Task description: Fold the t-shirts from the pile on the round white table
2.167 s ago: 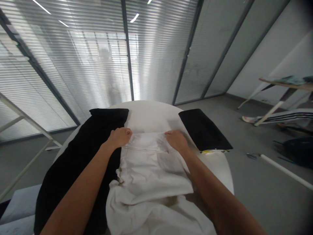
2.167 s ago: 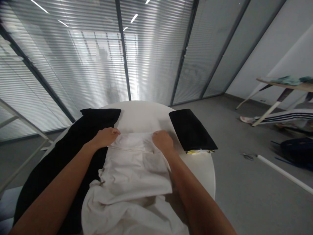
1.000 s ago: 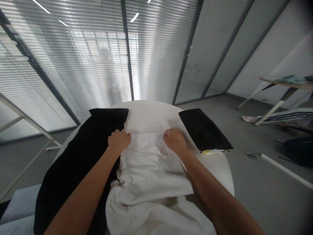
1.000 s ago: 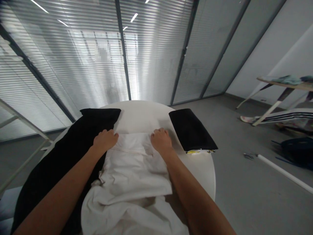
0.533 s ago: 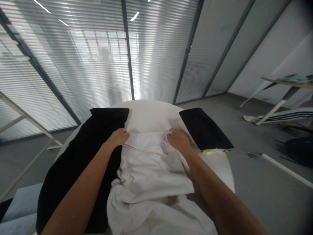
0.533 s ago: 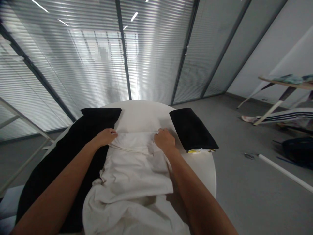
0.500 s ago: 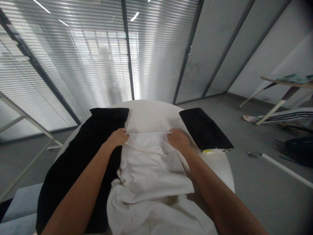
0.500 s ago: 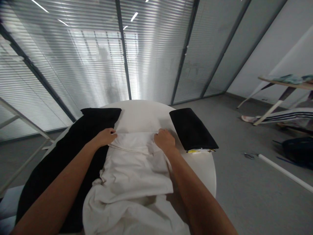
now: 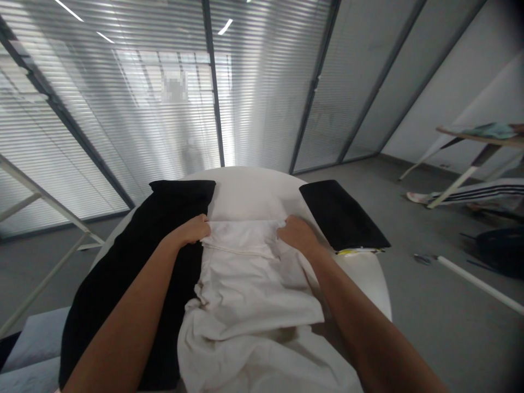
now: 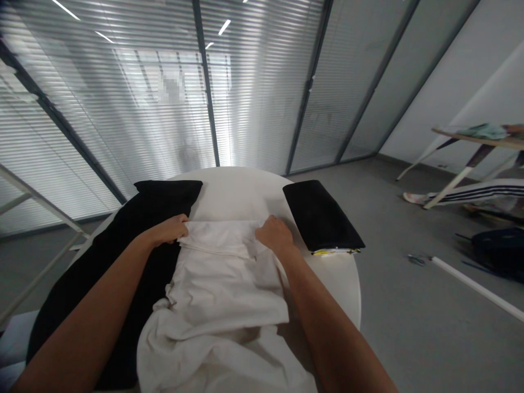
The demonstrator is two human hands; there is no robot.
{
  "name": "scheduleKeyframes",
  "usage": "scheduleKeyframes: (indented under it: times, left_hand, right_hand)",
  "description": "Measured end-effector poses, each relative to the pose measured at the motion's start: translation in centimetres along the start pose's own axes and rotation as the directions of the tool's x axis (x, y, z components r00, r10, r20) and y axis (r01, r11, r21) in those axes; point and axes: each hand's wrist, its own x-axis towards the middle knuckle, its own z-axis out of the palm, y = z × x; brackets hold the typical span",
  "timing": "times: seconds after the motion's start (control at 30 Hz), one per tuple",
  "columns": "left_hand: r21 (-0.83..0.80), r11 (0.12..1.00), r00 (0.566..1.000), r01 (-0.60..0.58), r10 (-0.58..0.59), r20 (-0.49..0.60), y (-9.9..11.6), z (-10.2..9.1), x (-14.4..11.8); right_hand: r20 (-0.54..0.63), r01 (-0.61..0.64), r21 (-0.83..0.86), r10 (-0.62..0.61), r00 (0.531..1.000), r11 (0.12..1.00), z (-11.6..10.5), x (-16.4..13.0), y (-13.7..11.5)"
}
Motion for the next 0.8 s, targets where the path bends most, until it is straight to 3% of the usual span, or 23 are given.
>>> scheduleKeyframes:
  times: [0.07,0.17,0.33,0.57,0.7,0.8]
  left_hand:
    - [0.053,0.998,0.999,0.017,-0.018,0.028,0.4,-0.1,-0.6]
    - [-0.008,0.998,0.998,0.054,-0.054,0.030,1.5,-0.2,-1.3]
    - [-0.215,0.970,0.993,0.117,-0.113,0.034,2.7,-0.9,-2.0]
    - [-0.453,0.876,0.971,0.162,-0.061,0.229,2.3,-2.4,-2.3]
    - [-0.560,0.795,0.956,0.232,-0.080,0.283,2.5,-2.3,-2.4]
    - [-0.595,0.759,0.949,0.265,-0.094,0.302,2.3,-2.1,-2.0]
  right_hand:
    - [-0.029,0.049,-0.040,-0.051,0.998,0.998,0.0,0.1,0.0]
    - [-0.068,0.088,-0.045,-0.091,0.994,0.995,-0.3,0.2,0.1]
    - [-0.088,0.032,0.109,-0.022,0.996,0.994,-0.5,0.6,0.5]
    - [-0.113,-0.026,0.207,0.051,0.992,0.978,-0.8,0.6,0.2]
    - [-0.134,-0.020,0.223,0.051,0.990,0.975,-0.9,0.6,0.1]
    - [-0.110,-0.060,0.335,0.103,0.989,0.940,-0.5,1.2,0.6]
